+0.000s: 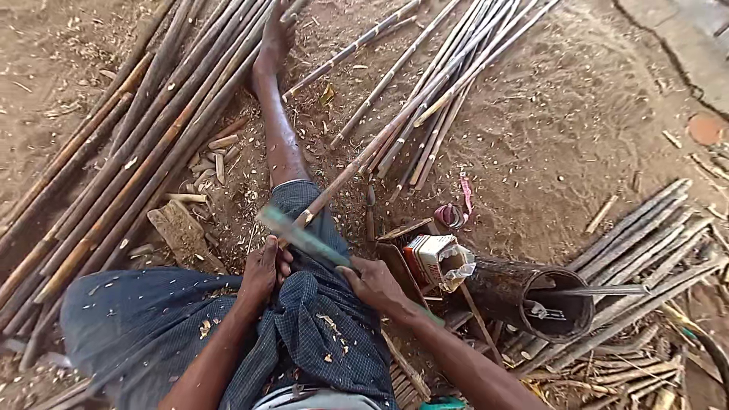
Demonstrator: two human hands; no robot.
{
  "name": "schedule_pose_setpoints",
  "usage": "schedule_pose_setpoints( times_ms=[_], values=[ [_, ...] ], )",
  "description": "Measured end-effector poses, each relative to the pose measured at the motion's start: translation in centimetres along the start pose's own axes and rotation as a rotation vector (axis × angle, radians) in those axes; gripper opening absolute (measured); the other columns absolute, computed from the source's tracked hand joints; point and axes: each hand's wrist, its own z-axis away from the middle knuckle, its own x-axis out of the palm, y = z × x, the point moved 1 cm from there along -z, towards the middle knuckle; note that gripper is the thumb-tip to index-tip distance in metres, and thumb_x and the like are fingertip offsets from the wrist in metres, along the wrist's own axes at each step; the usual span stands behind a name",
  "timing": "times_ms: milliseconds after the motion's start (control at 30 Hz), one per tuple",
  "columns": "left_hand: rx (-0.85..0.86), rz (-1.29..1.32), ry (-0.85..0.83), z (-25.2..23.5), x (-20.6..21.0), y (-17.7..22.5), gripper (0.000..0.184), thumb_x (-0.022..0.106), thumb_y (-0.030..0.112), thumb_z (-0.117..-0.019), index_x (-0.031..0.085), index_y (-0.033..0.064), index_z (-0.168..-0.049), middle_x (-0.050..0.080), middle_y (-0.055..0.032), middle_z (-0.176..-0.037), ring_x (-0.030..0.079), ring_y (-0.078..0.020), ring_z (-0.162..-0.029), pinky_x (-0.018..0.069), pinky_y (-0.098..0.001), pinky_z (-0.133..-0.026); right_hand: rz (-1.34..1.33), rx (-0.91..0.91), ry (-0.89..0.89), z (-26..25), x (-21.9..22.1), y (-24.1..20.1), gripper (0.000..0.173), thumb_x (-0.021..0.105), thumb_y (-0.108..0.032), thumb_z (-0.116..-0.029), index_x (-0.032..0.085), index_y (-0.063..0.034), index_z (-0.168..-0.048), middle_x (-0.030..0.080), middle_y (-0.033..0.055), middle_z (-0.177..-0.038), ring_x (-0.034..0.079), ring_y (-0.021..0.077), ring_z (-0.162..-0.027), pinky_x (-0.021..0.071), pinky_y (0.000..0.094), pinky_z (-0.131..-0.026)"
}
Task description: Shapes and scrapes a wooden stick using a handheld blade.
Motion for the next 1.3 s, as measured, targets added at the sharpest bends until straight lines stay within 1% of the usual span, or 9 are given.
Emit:
schedule_pose_setpoints(
  times_ms=[367, 467, 633, 800, 900, 1000, 1100, 1233, 1300],
  values=[
    [0.218, -0.27, -0.017, -0.8, -0.7, -0.5, 0.03, 0.053, 0.022, -0.1068, 0.068, 0.0044, -0.088, 0.061, -0.0001, -0.059, 0.052, -0.0073, -0.046, 0.0459, -0.0235, -0.047, -0.125, 0.167, 0.132, -2.9, -3.0, 0.8, 0.052, 0.052, -0.055, -0.1036, 0.069, -0.0057, -0.098, 0.062, 0.0136, -0.075, 0.062, 0.0303, -0.066, 0.0517, 0.054, -0.061],
    [0.239, -0.296, -0.008, -0.7, -0.9, -0.8, 0.025, 0.058, 0.019, -0.1042, 0.066, 0.0057, -0.085, 0.061, -0.0004, -0.06, 0.052, -0.0082, -0.047, 0.0452, -0.0248, -0.047, 0.0, 0.002, -0.066, -0.6, -1.4, -1.6, 0.048, 0.055, -0.052, -0.1024, 0.068, -0.0083, -0.091, 0.063, 0.0104, -0.074, 0.065, 0.0285, -0.07, 0.0536, 0.0551, -0.064],
    [0.239, -0.637, -0.121, 2.2, -4.7, 1.3, 0.041, 0.052, 0.046, -0.1031, 0.07, 0.011, -0.093, 0.064, -0.0002, -0.068, 0.059, -0.0146, -0.056, 0.0524, -0.0369, -0.055, -0.236, 0.131, 0.088, 0.1, -4.2, -0.6, 0.051, 0.049, -0.054, -0.1051, 0.069, -0.0075, -0.105, 0.06, 0.0101, -0.071, 0.058, 0.0251, -0.06, 0.0509, 0.0489, -0.056],
    [0.117, -0.968, -0.052, 8.3, -11.5, 3.6, 0.086, 0.062, 0.074, -0.0828, 0.055, 0.0115, -0.141, 0.067, -0.0072, -0.125, 0.067, -0.0259, -0.111, 0.056, -0.0549, -0.091, -0.584, 0.206, 0.362, 1.9, -8.3, 3.1, 0.043, 0.047, -0.05, -0.1071, 0.06, -0.0104, -0.1, 0.045, -0.0001, -0.055, 0.041, 0.0114, -0.037, 0.0418, 0.0311, -0.035],
    [0.143, -0.896, -0.111, 6.8, -9.4, 2.1, 0.062, 0.056, 0.058, -0.0963, 0.054, 0.0147, -0.14, 0.07, -0.0004, -0.112, 0.07, -0.0162, -0.093, 0.0609, -0.0429, -0.079, -0.689, 0.282, 0.393, -0.7, -7.2, 4.0, 0.041, 0.048, -0.049, -0.1073, 0.057, -0.0113, -0.095, 0.043, -0.001, -0.055, 0.038, 0.0106, -0.037, 0.0402, 0.0291, -0.034],
    [0.182, -0.905, -0.095, 5.8, -6.2, 0.6, 0.042, 0.052, 0.055, -0.1005, 0.064, 0.0178, -0.116, 0.062, 0.0023, -0.076, 0.06, -0.0143, -0.063, 0.0524, -0.0409, -0.059, -0.385, 0.264, 0.196, -1.2, -3.8, 2.8, 0.05, 0.048, -0.051, -0.1063, 0.064, -0.0033, -0.106, 0.057, 0.0097, -0.067, 0.056, 0.0235, -0.053, 0.0516, 0.0456, -0.05],
    [0.205, -0.888, -0.005, 5.7, -5.6, 0.5, 0.04, 0.055, 0.055, -0.0984, 0.067, 0.0177, -0.108, 0.061, 0.0037, -0.072, 0.06, -0.014, -0.062, 0.0517, -0.0419, -0.058, 0.021, -0.02, -0.043, 0.6, -1.3, 0.5, 0.044, 0.055, -0.054, -0.1018, 0.068, -0.0126, -0.091, 0.063, 0.0064, -0.071, 0.064, 0.0244, -0.067, 0.053, 0.0508, -0.06],
    [0.247, -0.967, 0.117, 6.3, -5.4, 0.2, 0.04, 0.065, 0.054, -0.0936, 0.067, 0.0172, -0.109, 0.064, 0.0016, -0.074, 0.062, -0.0179, -0.062, 0.0518, -0.0472, -0.058, -0.236, 0.252, 0.147, -2.1, -2.6, 3.1, 0.055, 0.052, -0.059, -0.1026, 0.064, -0.0056, -0.094, 0.057, 0.0101, -0.068, 0.057, 0.025, -0.055, 0.0511, 0.047, -0.052],
    [0.265, -0.98, 0.133, 6.3, -5.1, 0.3, 0.04, 0.067, 0.052, -0.0936, 0.067, 0.0144, -0.109, 0.062, -0.0005, -0.072, 0.06, -0.0197, -0.062, 0.0497, -0.0478, -0.058, -0.173, 0.144, 0.056, -0.8, -2.1, 1.6, 0.05, 0.052, -0.051, -0.1046, 0.067, -0.0037, -0.095, 0.06, 0.0124, -0.071, 0.061, 0.028, -0.063, 0.0526, 0.0515, -0.06]
  ],
)
